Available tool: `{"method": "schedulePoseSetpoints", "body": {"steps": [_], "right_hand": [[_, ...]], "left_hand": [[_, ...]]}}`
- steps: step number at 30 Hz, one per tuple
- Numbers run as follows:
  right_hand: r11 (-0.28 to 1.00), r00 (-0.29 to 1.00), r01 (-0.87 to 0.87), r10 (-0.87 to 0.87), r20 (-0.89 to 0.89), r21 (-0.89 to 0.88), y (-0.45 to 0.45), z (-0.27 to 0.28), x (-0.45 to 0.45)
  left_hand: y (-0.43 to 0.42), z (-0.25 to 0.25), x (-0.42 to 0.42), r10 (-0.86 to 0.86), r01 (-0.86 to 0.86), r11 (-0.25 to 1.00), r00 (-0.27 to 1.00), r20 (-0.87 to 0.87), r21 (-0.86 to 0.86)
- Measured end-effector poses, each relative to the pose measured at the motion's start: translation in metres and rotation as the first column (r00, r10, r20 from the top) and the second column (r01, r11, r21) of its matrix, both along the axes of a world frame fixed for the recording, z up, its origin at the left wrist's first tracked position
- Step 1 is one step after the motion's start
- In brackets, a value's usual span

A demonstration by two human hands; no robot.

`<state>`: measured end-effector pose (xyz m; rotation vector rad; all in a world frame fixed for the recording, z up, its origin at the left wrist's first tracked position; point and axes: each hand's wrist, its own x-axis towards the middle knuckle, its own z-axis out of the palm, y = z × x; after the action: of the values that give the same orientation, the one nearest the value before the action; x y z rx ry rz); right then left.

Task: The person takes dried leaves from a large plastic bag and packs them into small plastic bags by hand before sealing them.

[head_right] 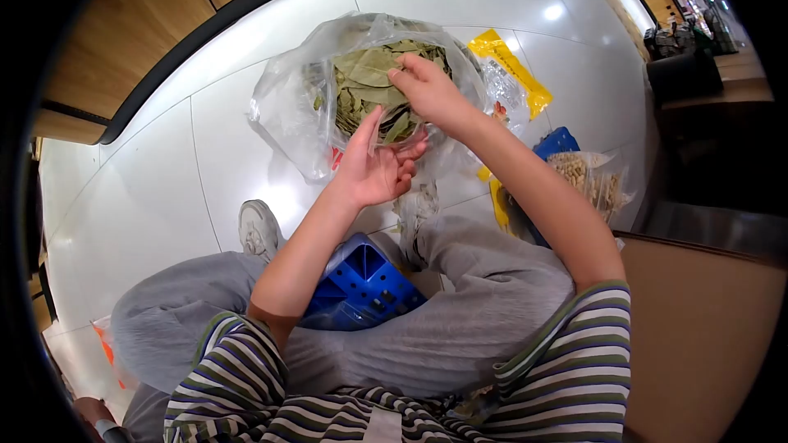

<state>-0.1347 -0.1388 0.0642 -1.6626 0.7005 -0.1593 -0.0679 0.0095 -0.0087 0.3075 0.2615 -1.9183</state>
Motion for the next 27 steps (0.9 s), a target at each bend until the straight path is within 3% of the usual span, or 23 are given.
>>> {"method": "schedulePoseSetpoints", "body": {"steps": [2,5,8,11,17,20,23,25,26,27], "right_hand": [[0.992,0.996,0.094,-0.092,-0.019,0.086,0.002,0.015,0.010],[0.918,0.980,0.034,-0.107,0.166,0.396,0.010,0.013,0.021],[0.973,0.974,0.088,-0.129,0.187,0.211,0.018,0.005,0.024],[0.956,0.937,0.279,-0.291,0.192,0.087,0.021,0.003,0.032],[0.932,0.884,0.361,-0.333,0.329,-0.027,0.010,-0.003,0.044],[0.928,0.877,0.371,-0.345,0.334,-0.015,0.003,0.004,0.048],[0.922,0.863,0.376,-0.386,0.326,0.095,0.000,0.031,0.047],[0.921,0.846,0.362,-0.390,0.365,0.144,-0.002,0.048,0.046],[0.926,0.844,0.335,-0.376,0.383,0.171,-0.006,0.055,0.042],[0.931,0.841,0.307,-0.363,0.401,0.199,-0.008,0.064,0.039]], "left_hand": [[0.004,-0.016,0.008,-0.004,0.002,0.999,0.999,-0.038,-0.045],[0.004,-0.009,0.008,0.042,-0.041,0.998,0.999,-0.033,0.044],[0.007,-0.002,0.013,0.041,-0.043,0.999,0.997,-0.059,-0.029],[0.009,-0.003,0.017,0.030,-0.032,0.999,0.995,-0.100,-0.019],[0.010,-0.001,0.013,-0.079,0.059,0.983,0.991,-0.110,-0.174],[0.015,0.013,0.014,-0.103,0.109,0.973,0.994,0.039,-0.203],[0.020,0.016,0.024,-0.108,0.216,0.793,0.970,0.217,-0.570],[0.031,0.038,0.050,0.020,0.372,0.729,0.827,0.561,-0.575],[0.034,0.059,0.055,0.225,0.375,0.739,0.646,0.730,-0.560],[0.038,0.081,0.060,0.373,0.379,0.774,0.376,0.849,-0.507]]}}
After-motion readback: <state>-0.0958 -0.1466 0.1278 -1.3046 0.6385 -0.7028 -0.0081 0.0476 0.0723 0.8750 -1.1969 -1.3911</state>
